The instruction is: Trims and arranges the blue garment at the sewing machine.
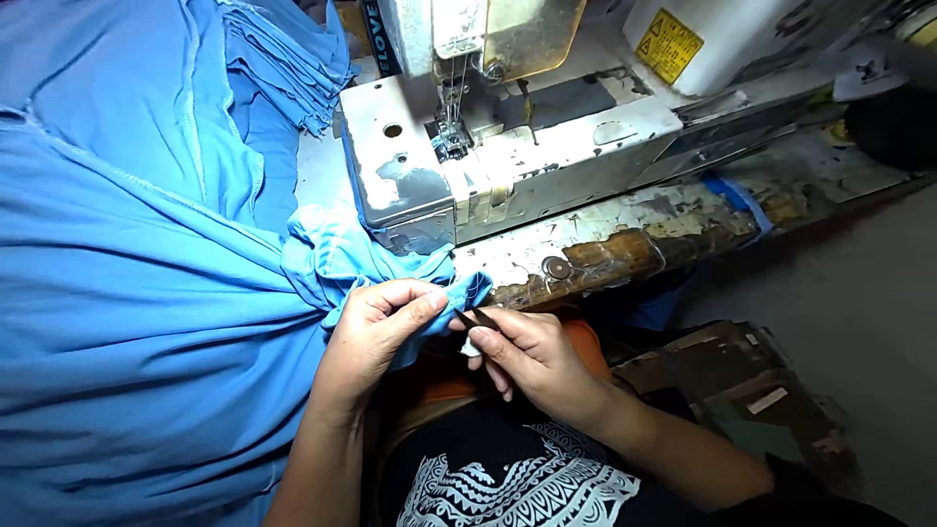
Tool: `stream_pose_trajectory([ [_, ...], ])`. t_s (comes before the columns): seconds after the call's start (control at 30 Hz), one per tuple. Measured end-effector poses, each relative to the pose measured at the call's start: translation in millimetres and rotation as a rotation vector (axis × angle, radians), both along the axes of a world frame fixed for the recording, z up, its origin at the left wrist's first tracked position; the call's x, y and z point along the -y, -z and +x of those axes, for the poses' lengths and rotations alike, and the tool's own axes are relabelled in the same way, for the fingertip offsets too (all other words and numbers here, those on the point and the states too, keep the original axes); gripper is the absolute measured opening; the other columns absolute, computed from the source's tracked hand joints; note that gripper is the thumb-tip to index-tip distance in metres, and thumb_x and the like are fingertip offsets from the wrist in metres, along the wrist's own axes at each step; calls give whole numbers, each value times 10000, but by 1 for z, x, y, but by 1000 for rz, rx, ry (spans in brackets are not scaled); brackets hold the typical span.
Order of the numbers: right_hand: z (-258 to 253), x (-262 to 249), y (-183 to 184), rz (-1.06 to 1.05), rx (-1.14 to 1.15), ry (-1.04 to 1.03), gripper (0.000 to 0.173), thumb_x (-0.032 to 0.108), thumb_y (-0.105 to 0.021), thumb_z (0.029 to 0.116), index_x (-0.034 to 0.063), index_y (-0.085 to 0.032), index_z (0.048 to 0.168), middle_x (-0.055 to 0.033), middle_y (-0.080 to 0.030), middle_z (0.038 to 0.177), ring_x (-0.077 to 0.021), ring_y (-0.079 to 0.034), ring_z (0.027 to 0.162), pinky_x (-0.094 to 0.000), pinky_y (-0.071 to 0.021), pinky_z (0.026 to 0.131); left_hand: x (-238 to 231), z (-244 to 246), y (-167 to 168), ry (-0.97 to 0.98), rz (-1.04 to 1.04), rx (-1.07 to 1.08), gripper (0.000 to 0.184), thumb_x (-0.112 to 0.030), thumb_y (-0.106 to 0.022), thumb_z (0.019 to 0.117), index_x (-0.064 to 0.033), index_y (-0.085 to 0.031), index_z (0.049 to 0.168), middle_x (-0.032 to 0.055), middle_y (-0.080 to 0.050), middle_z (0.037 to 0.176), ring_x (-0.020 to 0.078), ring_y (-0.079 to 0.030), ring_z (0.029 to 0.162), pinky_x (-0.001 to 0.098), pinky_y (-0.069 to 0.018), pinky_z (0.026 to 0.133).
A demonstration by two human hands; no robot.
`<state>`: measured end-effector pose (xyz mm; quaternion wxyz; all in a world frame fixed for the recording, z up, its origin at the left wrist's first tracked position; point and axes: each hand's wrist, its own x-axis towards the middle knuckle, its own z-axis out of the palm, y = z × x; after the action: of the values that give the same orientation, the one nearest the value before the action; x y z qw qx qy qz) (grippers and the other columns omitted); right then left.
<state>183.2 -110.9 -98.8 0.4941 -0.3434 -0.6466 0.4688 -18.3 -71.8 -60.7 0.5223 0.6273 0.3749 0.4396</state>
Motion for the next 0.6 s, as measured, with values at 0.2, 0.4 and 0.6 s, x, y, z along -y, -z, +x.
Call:
stream_pose_trajectory([
  [0.2, -4, -3, 2, -19, -12, 16, 256, 144, -499, 1078, -27, -687, 1104, 18, -677, 810, 53, -544, 546, -103, -469, 481, 0, -2, 2, -1, 20, -13, 142, -86, -649, 959, -87, -782, 911, -15, -740, 808, 20, -675, 715, 174, -566, 664],
  [0.4, -2, -1, 1, -21, 0, 51, 255, 140, -500, 1076, -29, -689, 1094, 24, -675, 802, 59, -542, 545, -100, -469, 481, -2, -4, 4, -9, 42, -22, 136, -97, -658, 953, -99, -788, 913, -32, -741, 816, 5, -673, 722, 164, -563, 663],
  [0.6, -3, -2, -1, -25, 15, 39, 255, 148, -499, 1077, -22, -689, 1085, 29, -669, 800, 61, -541, 547, -99, -470, 484, -2, -4, 3, -7, 32, -23, 136, -91, -655, 955, -86, -786, 919, -23, -738, 804, 10, -668, 703, 163, -559, 646],
])
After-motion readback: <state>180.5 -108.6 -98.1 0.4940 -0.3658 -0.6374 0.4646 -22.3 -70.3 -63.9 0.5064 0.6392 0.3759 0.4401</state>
